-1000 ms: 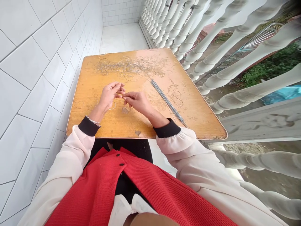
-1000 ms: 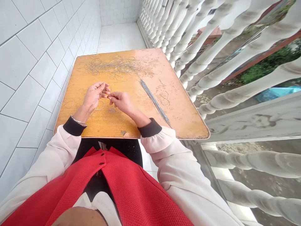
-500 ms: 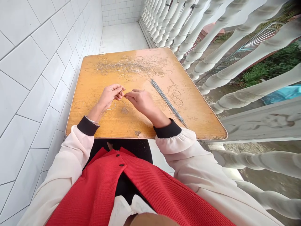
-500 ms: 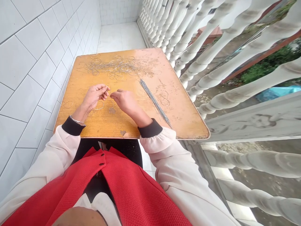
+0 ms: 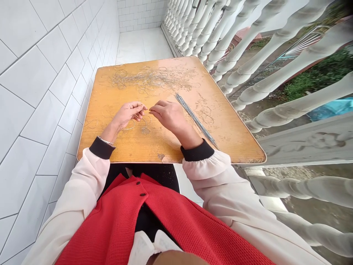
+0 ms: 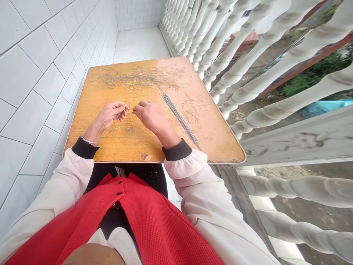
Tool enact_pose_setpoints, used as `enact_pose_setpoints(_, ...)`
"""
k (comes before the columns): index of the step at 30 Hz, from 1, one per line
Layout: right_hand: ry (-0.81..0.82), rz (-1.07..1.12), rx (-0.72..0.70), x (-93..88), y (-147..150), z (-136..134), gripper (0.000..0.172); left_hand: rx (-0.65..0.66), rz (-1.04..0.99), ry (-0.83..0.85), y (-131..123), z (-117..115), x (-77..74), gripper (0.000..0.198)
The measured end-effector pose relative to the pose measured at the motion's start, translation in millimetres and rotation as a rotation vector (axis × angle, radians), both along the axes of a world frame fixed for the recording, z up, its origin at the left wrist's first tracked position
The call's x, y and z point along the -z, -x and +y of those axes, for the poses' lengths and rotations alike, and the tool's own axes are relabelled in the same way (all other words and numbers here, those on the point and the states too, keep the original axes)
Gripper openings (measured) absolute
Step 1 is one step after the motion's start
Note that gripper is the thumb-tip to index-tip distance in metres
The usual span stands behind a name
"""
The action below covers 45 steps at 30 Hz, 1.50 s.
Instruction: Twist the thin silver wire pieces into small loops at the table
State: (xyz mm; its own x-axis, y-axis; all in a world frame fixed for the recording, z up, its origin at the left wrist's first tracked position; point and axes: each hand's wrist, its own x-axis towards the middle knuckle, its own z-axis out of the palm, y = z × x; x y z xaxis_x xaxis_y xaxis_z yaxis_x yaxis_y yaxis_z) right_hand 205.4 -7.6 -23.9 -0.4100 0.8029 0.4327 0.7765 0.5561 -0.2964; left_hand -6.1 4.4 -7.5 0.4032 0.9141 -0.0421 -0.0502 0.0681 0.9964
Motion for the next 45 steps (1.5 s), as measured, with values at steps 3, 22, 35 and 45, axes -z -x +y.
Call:
enact_pose_setpoints(3,0.006,0.011,0.009,-0.3,-0.2,0.0,0.033,-0.008,-0.026,-0.007,0.7,2.2,3.2,0.019)
enact_pose_setpoints(22,0.420,0.335,-0.144,1.3,0.1,6.0,0.027,0.064,0.053,-0.237,9.7,2.0,-2.8,0.012)
enact_pose_setpoints(35,0.834,0.460,-0.303,0.8,0.4,10.4,0.018,-0.009,0.187,-0.215,0.6,-0.2,-4.3,0.013)
enact_pose_setpoints(45,0.202,0.170,0.000,14.4,8.0,11.7,0.023,-0.319,0.071,-0.038,-18.2,4.4,11.5,0.027)
